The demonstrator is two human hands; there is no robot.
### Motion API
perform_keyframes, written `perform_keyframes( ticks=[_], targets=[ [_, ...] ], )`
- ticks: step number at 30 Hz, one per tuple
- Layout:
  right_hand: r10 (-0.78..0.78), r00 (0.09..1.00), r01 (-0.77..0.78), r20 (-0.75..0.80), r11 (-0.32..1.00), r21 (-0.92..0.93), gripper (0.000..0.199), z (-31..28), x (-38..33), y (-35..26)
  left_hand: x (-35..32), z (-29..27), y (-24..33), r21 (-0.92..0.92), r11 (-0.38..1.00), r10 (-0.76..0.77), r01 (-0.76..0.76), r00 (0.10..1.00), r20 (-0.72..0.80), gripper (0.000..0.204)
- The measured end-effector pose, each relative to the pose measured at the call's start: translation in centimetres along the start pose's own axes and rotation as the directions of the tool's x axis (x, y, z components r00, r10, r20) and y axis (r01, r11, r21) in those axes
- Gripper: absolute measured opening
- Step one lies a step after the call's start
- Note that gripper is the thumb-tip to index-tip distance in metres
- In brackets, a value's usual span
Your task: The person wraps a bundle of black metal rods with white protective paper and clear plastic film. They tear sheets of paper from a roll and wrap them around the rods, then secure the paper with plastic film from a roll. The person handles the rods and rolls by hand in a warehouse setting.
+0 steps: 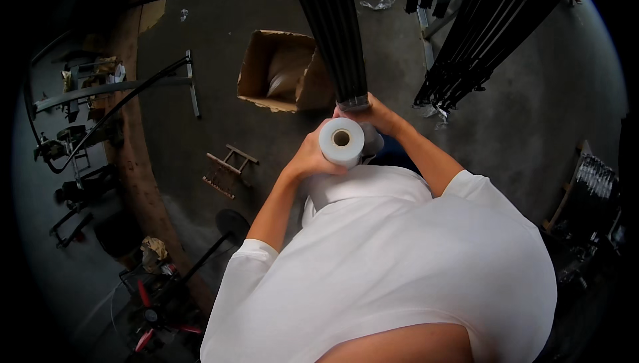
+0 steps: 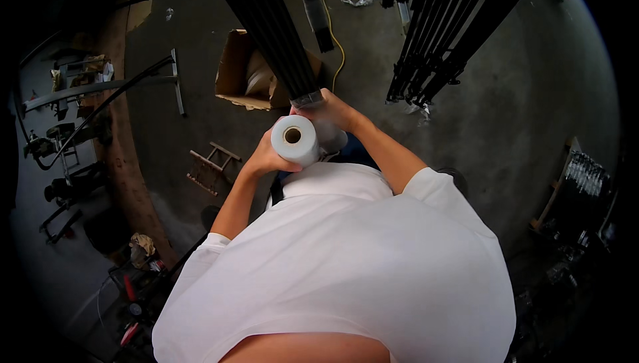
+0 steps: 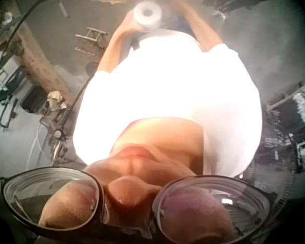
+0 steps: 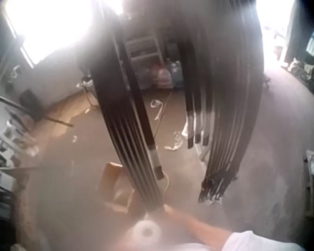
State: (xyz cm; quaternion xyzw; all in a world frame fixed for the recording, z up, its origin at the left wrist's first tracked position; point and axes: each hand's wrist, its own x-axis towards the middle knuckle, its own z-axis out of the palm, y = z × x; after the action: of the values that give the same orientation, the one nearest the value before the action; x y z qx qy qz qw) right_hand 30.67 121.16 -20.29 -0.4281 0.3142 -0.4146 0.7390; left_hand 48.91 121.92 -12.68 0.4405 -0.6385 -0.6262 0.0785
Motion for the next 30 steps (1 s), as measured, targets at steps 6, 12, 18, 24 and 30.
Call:
perform_keyframes(
  ticks=[6, 12, 18, 24, 30],
  targets=[
    [0.052, 0.996, -0.067, 0.070, 0.970, 0.232, 0.016, 0.9, 1.5, 0.9, 1.5, 1.2, 0.7, 0.072, 0.995, 0.053, -0.068, 0.980, 0.190, 0.078],
    [0.082, 0.870, -0.243, 0.486, 0.930, 0.277, 0.063, 1.0, 3.0, -0.5, 3.2, 2.7, 2.7, -0.041, 0.990, 0.137, -0.134, 0.869, 0.476, 0.083],
    [-0.228, 0.821, -0.063, 0.523, 0.875, 0.480, 0.067, 0.2, 5.4, -2.2, 0.0, 0.6, 1.4, -0.217, 0.964, 0.225, -0.155, 0.910, 0.349, 0.082],
    [-0.219, 0.964, 0.181, 0.148, 0.955, 0.235, 0.040, 1.4, 4.5, -5.8, -1.3, -0.7, -2.0, -0.135, 0.967, 0.179, -0.216, 0.953, -0.244, 0.095],
    [-0.487, 0.872, 0.482, -0.049, 0.837, 0.260, 0.024, 1.5, 6.3, -11.2, 2.0, -2.3, -2.2, -0.127, 0.974, 0.181, -0.188, 0.981, -0.065, 0.108]
  ],
)
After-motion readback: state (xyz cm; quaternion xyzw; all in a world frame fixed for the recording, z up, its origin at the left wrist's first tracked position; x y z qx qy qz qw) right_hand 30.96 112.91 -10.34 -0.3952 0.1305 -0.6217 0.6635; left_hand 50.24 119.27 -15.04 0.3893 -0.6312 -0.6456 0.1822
